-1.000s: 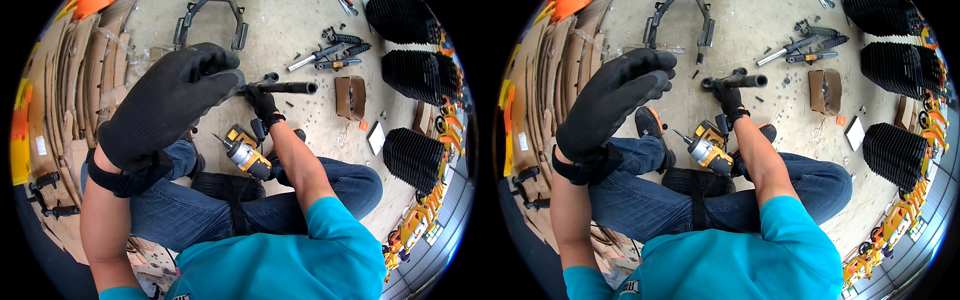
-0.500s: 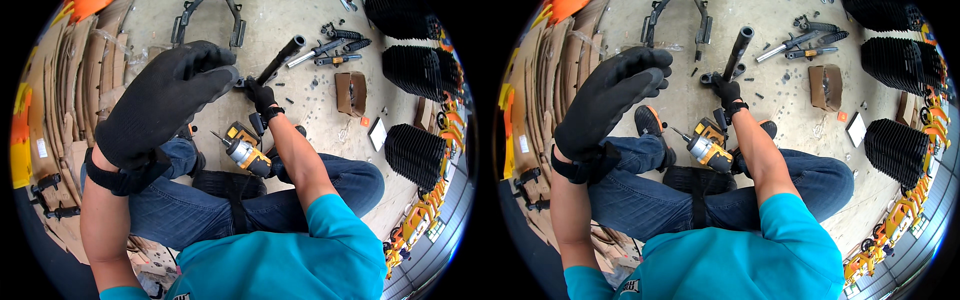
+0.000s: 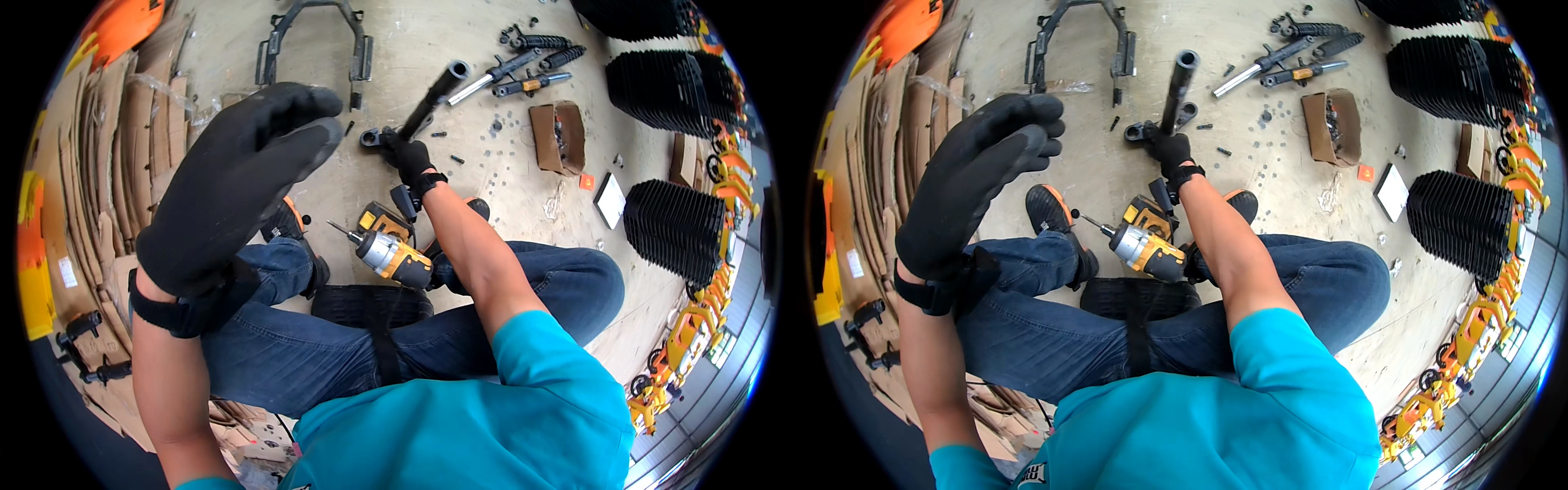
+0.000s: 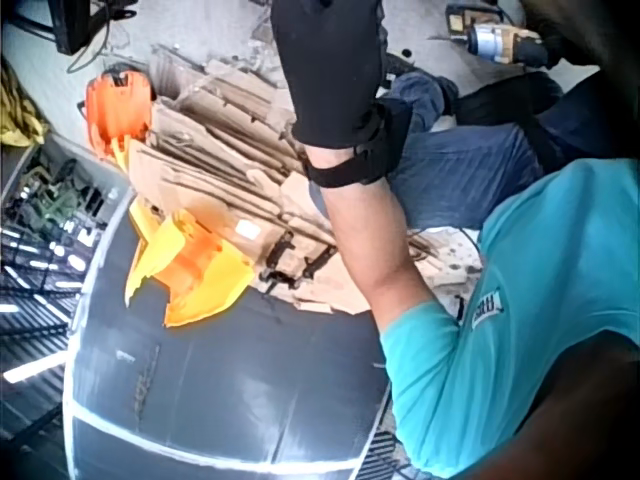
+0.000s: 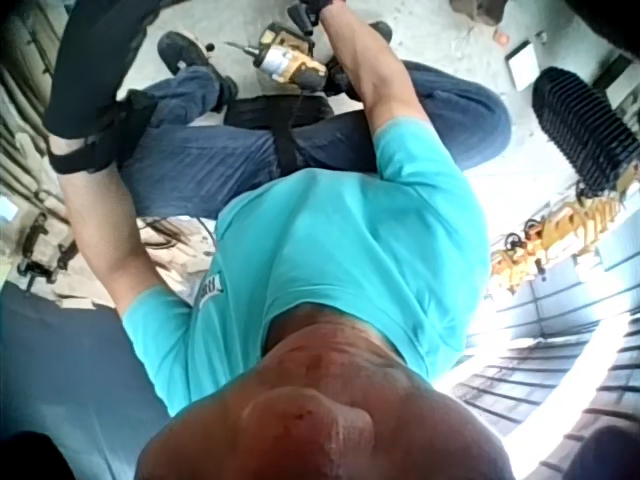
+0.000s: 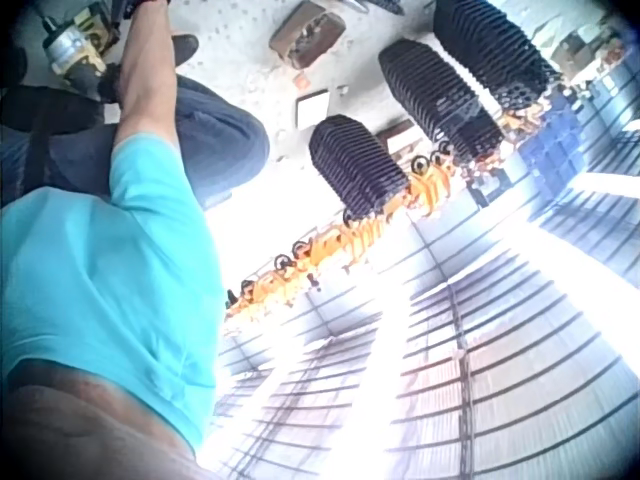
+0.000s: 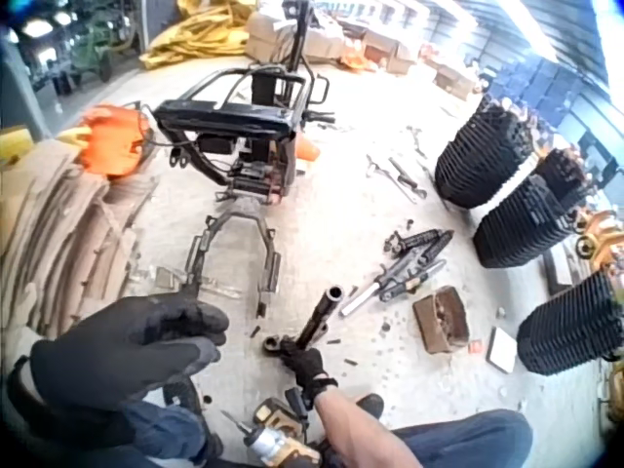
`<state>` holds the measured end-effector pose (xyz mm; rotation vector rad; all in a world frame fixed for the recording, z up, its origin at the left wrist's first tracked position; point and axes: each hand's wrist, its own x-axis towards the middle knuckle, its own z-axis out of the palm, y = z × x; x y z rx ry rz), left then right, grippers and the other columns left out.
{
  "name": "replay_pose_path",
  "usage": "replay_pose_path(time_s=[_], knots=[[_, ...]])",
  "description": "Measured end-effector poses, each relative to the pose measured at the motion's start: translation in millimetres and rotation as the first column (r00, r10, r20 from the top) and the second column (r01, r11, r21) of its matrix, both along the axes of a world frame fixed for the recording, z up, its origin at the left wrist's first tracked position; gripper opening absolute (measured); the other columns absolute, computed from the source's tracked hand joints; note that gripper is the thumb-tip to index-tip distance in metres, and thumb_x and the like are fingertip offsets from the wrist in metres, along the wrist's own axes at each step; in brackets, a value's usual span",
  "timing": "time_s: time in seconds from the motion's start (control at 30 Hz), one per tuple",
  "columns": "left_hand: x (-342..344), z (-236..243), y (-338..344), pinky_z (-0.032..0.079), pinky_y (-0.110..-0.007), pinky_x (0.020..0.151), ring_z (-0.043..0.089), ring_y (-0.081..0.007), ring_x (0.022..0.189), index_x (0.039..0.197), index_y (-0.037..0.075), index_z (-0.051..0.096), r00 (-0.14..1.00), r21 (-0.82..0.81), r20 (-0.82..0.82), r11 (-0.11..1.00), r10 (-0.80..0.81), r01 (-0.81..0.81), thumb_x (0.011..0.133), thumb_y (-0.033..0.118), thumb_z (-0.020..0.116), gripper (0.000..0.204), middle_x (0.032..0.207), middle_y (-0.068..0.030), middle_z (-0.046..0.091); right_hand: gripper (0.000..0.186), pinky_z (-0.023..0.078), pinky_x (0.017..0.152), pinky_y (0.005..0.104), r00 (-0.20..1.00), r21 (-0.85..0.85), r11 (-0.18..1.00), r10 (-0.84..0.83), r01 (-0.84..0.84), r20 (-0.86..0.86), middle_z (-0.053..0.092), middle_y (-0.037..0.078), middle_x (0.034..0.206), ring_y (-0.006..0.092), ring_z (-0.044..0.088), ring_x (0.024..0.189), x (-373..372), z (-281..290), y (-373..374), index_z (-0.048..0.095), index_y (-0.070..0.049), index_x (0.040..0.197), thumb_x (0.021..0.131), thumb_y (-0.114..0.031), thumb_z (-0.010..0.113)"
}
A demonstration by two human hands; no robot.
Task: The person picks up a motorcycle fork triple clamp and steering stem assembly, turns it over to inspect different sides, and fits it onto a fork tube while sitting on the floor.
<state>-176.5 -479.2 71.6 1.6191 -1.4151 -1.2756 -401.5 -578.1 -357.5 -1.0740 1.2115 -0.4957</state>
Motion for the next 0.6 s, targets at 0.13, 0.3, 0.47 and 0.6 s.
replay_pose_path(time_s=[0.13,0.3,0.47,0.6], knots=[[-5.6,-1.6,-0.3,0.050,-0.029,0.090,0.062,-0.0167,0.100,0.128,-0.002,0.061,0.972,0.095,-0.172,0.985,0.162,-0.147,0.097,0.022,0.061,0.039,0.109,-0.0100,0.067,0.024,0.054,0.061,0.0253,0.995,0.196,0.976,-0.095,0.094,-0.002,0.070,0.006,0.089,0.0148,0.067,0.074,3.9,3.8,0.5,0.070,-0.004,0.093,0.089,-0.026,0.078],[-4.7,0.0,-3.1,0.050,-0.036,0.097,0.063,-0.0224,0.111,0.133,-0.002,0.057,0.981,0.136,-0.157,0.987,0.110,-0.089,0.099,0.025,0.057,0.044,0.123,-0.0127,0.064,0.024,0.055,0.063,0.0253,0.998,0.135,0.988,-0.070,0.069,0.006,0.069,0.005,0.091,0.0150,0.067,0.075,2.2,-14.4,5.0,0.069,-0.004,0.096,0.090,-0.025,0.078],[-4.6,0.0,-3.3,0.049,-0.036,0.098,0.063,-0.0228,0.112,0.133,-0.002,0.057,0.980,0.138,-0.169,0.987,0.108,-0.085,0.099,0.025,0.057,0.044,0.123,-0.0131,0.064,0.025,0.056,0.065,0.0257,0.999,-0.051,0.999,-0.004,0.006,0.041,0.069,0.004,0.091,0.0152,0.067,0.077,-0.9,-60.9,13.7,0.068,-0.004,0.097,0.090,-0.026,0.078],[-4.7,-0.4,-2.8,0.049,-0.036,0.098,0.063,-0.0228,0.112,0.134,-0.002,0.056,0.979,0.140,-0.169,0.986,0.112,-0.089,0.098,0.025,0.057,0.045,0.123,-0.0135,0.064,0.023,0.057,0.066,0.0260,0.996,-0.074,0.996,-0.035,0.041,0.082,0.069,0.004,0.092,0.0150,0.067,0.077,3.2,-64.3,17.9,0.068,-0.005,0.097,0.090,-0.024,0.078]])
